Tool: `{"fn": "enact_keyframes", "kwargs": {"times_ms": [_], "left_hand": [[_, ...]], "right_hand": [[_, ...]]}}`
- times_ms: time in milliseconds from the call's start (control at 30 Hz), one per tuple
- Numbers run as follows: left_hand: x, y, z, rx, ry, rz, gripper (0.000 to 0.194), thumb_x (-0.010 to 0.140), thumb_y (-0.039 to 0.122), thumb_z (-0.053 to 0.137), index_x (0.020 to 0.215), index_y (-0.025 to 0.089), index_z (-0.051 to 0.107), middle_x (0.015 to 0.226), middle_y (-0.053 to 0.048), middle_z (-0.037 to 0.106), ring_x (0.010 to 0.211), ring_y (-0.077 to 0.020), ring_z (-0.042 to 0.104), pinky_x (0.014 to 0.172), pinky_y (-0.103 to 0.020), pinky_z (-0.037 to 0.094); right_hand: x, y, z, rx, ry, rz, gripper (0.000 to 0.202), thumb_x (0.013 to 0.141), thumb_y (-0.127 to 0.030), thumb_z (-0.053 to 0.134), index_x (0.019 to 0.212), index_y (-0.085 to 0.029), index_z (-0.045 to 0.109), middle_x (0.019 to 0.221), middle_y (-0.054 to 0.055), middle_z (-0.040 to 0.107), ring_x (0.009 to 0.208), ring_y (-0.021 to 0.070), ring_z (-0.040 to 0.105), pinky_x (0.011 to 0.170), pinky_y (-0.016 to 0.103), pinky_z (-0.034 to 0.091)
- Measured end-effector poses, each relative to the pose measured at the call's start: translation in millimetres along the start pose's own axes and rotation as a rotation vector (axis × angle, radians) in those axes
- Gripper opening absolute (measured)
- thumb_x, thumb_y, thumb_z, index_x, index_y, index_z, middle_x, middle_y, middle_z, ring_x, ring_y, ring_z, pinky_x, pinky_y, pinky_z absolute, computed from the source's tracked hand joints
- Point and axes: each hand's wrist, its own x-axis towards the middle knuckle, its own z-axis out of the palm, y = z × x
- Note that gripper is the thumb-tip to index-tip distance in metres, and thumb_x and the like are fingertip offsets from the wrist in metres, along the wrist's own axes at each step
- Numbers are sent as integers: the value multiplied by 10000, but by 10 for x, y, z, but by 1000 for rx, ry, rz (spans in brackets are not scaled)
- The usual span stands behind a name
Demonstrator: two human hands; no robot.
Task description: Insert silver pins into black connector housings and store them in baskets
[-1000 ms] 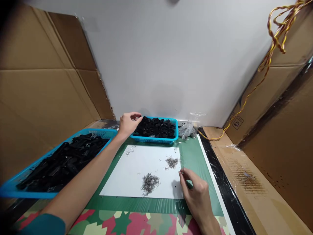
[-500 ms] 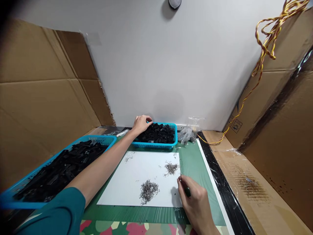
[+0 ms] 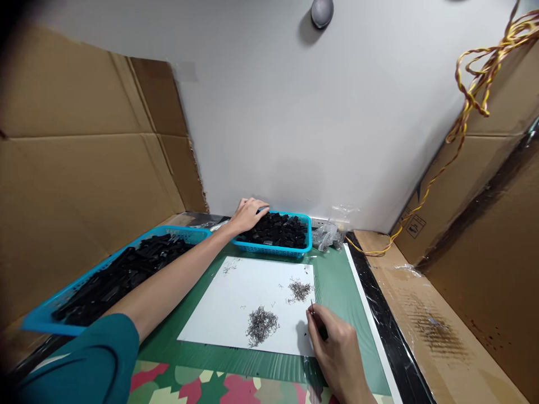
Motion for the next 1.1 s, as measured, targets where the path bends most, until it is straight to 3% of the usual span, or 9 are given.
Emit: {"fn": "enact_keyframes", "kwargs": {"times_ms": [100, 233, 333, 433, 533, 733, 833, 1033, 1100], "left_hand": [[-78, -99, -188, -11, 37, -54, 380, 1049, 341, 439, 1308, 217, 687, 1333, -90, 708, 1239, -267, 577, 1110, -441, 336], [-356, -437, -612, -12, -8, -156, 324, 1000, 302, 495, 1152, 194, 760, 1184, -92, 761, 1071, -241, 656, 985, -353, 445], [-783, -725, -965, -9, -113, -231, 265, 942, 303, 563, 995, 185, 794, 969, -71, 787, 877, -207, 679, 842, -294, 483], [-1308, -917, -1260, -13, -265, -279, 187, 868, 318, 646, 847, 199, 789, 839, -39, 778, 762, -184, 669, 756, -265, 483], [-1768, -1001, -1447, -20, -356, -301, 180, 828, 379, 699, 824, 215, 775, 857, -30, 778, 768, -186, 680, 746, -259, 495], [-2277, -966, -1604, -57, -294, -273, 361, 926, 536, 588, 984, 226, 764, 1099, -79, 745, 1031, -235, 665, 962, -334, 485], [-2406, -938, -1656, -119, -318, -225, 334, 859, 553, 677, 916, 238, 774, 1146, -79, 730, 1110, -245, 641, 1060, -345, 443], [-2425, -984, -1646, -102, -292, -279, 268, 805, 524, 674, 835, 265, 732, 973, -46, 754, 957, -248, 659, 920, -329, 501], [-2385, -998, -1626, -105, -288, -305, 281, 801, 543, 653, 816, 272, 725, 928, -33, 759, 906, -245, 665, 873, -318, 515]], "right_hand": [[-21, 31, -14, -9, 50, -28, 216, 1029, -328, 525, 1000, -215, 706, 916, 59, 809, 755, 201, 792, 657, 243, 591], [-61, 9, -76, -5, 100, 7, 274, 1014, -389, 550, 1141, -196, 698, 920, 79, 819, 759, 224, 808, 678, 257, 618], [-91, -20, -150, 0, 82, 161, 419, 1005, -438, 542, 1342, -197, 600, 822, 55, 803, 729, 227, 804, 619, 250, 611], [-115, 51, -167, 30, -56, 142, 311, 985, -447, 507, 1187, -251, 640, 767, 36, 789, 608, 216, 770, 520, 243, 575], [-131, 187, -73, 88, -217, 41, 249, 940, -447, 535, 1081, -296, 673, 783, 33, 799, 549, 221, 750, 446, 249, 539], [-125, 227, 41, 136, -321, -2, 272, 972, -434, 477, 1089, -311, 689, 945, 48, 829, 690, 252, 794, 501, 272, 564], [-117, 140, 11, 98, -361, 47, 297, 1001, -434, 454, 1133, -291, 678, 846, 38, 805, 630, 233, 756, 524, 273, 548], [26, -98, 15, 68, -398, 129, 325, 1035, -382, 450, 1249, -251, 657, 786, 31, 754, 671, 230, 716, 597, 283, 498], [102, -172, 15, 81, -426, 156, 314, 1038, -401, 468, 1196, -240, 686, 738, 19, 730, 645, 218, 687, 600, 283, 476]]}}
